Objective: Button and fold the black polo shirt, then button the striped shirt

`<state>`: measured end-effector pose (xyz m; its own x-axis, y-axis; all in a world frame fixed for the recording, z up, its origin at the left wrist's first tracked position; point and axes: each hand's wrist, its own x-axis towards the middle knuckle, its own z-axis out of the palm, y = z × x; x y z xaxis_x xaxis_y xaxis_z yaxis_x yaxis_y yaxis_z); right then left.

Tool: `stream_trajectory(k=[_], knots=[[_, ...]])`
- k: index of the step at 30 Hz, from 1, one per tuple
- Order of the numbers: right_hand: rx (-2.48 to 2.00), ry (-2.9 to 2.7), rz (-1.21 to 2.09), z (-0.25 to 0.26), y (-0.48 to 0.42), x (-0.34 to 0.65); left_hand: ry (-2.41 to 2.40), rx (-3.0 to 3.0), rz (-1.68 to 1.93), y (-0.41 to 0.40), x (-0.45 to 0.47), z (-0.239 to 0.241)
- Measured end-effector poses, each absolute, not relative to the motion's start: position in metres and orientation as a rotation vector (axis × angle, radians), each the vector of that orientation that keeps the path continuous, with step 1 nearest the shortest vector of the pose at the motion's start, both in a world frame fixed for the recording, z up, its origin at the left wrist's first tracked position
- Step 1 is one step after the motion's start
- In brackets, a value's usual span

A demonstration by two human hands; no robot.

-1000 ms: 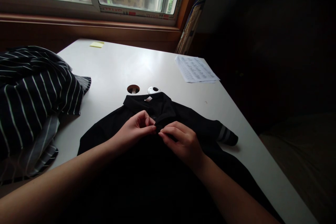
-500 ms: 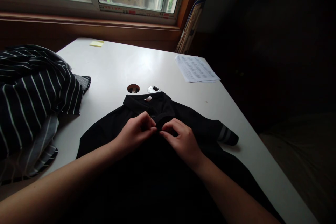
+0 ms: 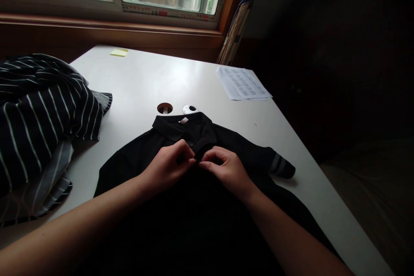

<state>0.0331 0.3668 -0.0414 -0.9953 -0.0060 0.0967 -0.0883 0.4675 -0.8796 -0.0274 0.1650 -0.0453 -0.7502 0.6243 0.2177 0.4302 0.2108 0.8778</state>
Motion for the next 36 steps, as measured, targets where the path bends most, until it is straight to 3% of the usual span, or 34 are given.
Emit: stream_trajectory(k=[23, 36], knots=[[-0.104, -2.512, 1.863, -0.0440, 0.3730, 0.0315, 2.226, 0.834, 1.621, 0.1632, -0.0332, -0.0439], [0.021, -2.570, 1.742, -0.0451, 0.3681, 0.0351, 2.146, 0.764, 1.695, 0.1634, -0.0351, -0.0449]])
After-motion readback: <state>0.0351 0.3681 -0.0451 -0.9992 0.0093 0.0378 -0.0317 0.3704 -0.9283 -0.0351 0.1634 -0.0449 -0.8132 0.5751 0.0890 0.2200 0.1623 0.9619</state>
